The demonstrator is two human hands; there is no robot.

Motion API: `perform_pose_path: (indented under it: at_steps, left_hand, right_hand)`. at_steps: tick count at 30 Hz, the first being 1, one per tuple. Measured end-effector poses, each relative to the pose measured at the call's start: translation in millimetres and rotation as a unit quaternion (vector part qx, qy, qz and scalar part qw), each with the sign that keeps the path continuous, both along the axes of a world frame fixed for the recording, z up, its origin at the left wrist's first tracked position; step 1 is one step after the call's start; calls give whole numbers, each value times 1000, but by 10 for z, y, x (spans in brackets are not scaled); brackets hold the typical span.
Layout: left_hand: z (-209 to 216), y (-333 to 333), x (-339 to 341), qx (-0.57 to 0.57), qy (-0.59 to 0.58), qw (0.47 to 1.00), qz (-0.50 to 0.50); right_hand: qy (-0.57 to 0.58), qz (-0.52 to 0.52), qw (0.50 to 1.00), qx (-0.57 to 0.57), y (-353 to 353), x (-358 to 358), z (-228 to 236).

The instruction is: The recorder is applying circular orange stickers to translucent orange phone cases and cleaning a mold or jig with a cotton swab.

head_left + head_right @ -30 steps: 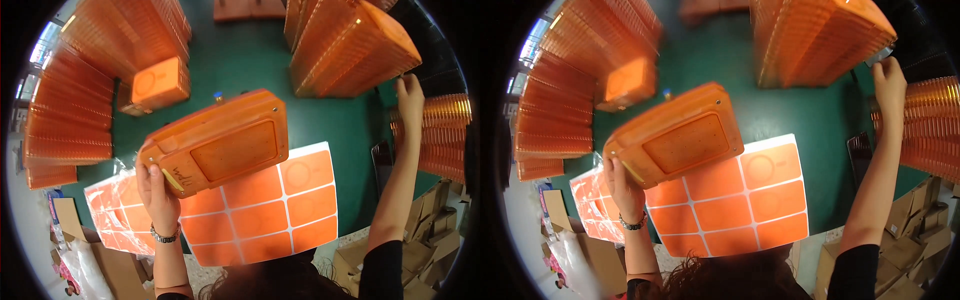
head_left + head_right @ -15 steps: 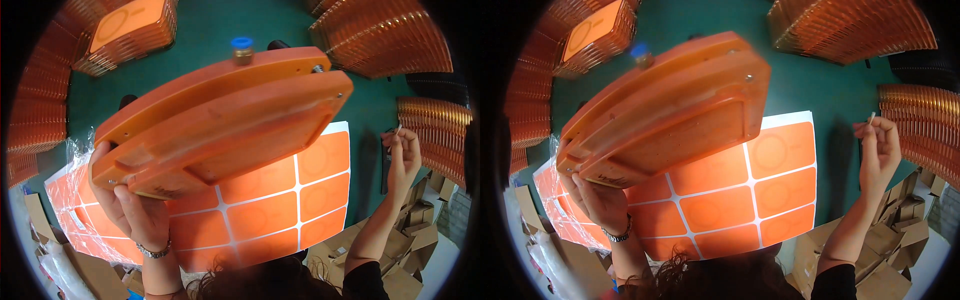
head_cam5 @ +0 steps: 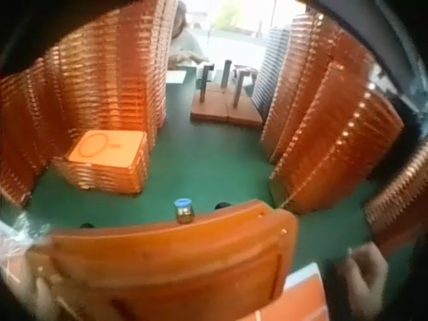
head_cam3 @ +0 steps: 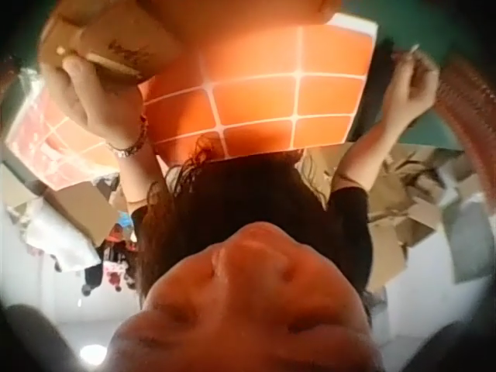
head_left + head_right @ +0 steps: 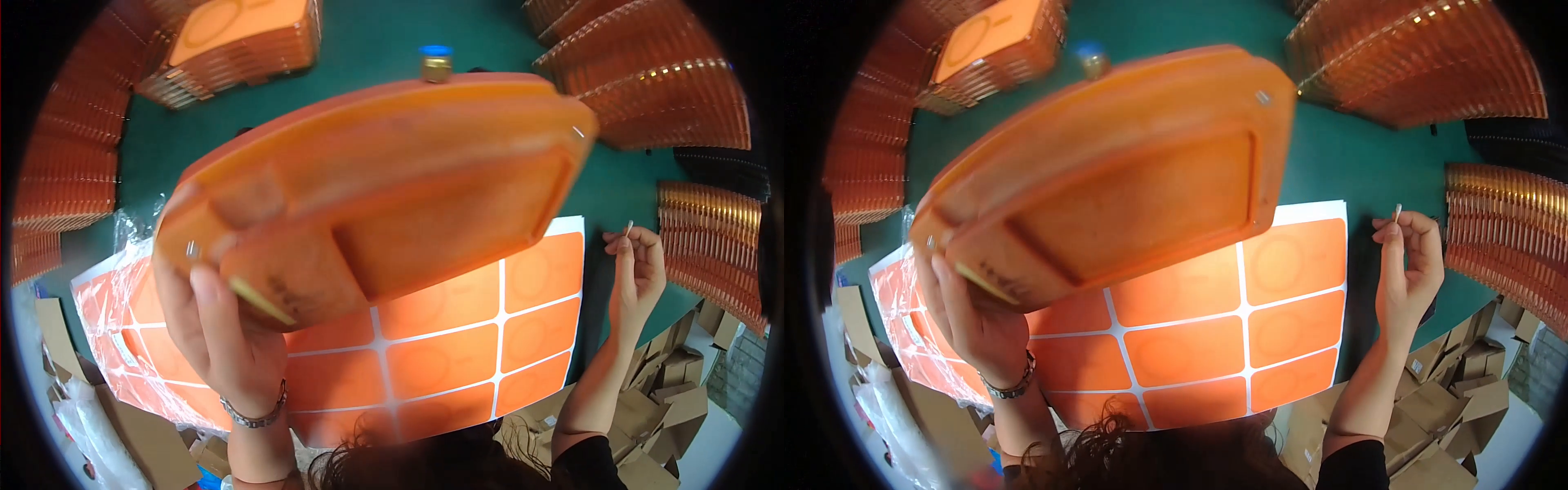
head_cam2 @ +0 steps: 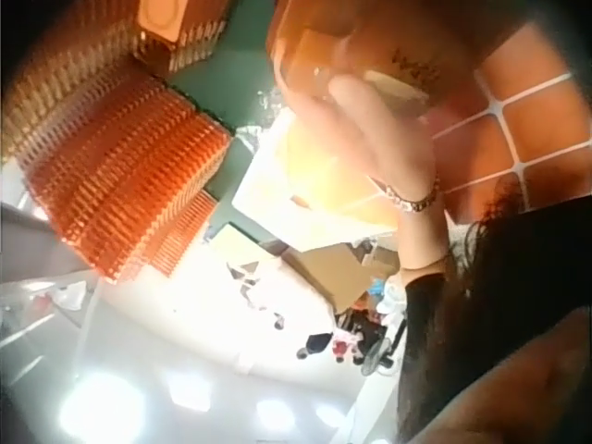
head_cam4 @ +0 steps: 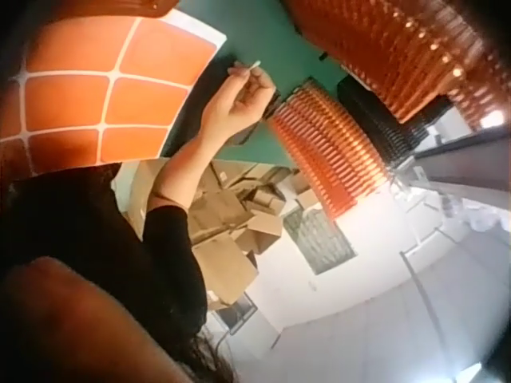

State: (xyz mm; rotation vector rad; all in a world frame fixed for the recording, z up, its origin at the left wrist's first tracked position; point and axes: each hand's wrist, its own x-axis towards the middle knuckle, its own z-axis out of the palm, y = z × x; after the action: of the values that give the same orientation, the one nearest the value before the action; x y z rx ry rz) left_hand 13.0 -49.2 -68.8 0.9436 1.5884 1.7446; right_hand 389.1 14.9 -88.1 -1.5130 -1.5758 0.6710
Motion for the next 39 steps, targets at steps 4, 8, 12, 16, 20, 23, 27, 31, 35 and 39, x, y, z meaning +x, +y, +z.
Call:
perform_pose_path:
  at_steps: [4, 8, 12, 16, 20, 23, 27, 31, 35, 39]
  left_hand:
    - [282, 44, -30, -25, -139, 990, -3]
    - [713, -180, -75, -61, -346, 933, -78]
    - [1127, -465, 215, -140, -394, 898, -135]
    - [1136, -734, 447, -197, -394, 890, -117]
    - [946, -858, 498, -230, -452, 849, -146]
    - [952, -930, 548, -227, -456, 847, -149]
    - [1018, -999, 534, -224, -499, 818, -177]
    - [1055, -1046, 556, -189, -518, 814, -183]
    - [1057, -1085, 566, -185, -523, 815, -165]
    - [1045, -1117, 546, -173, -550, 800, -164]
  right_hand:
    - [125, 51, 991, -6, -95, -124, 255]
    - [353, 113, 926, -68, -228, -489, 545]
    - [579, 96, 806, -70, -505, -714, 818]
    - [546, 175, 817, -65, -806, -492, 753]
    - [529, 84, 839, -89, -1071, -406, 702]
    - [516, 126, 841, -101, -1200, -249, 657]
    - [542, 101, 828, -100, -1355, -204, 577]
    - [552, 93, 822, -106, -1421, -190, 528]
    - [581, 120, 797, -111, -1424, -147, 473]
    - [578, 146, 794, -119, -1405, -103, 444]
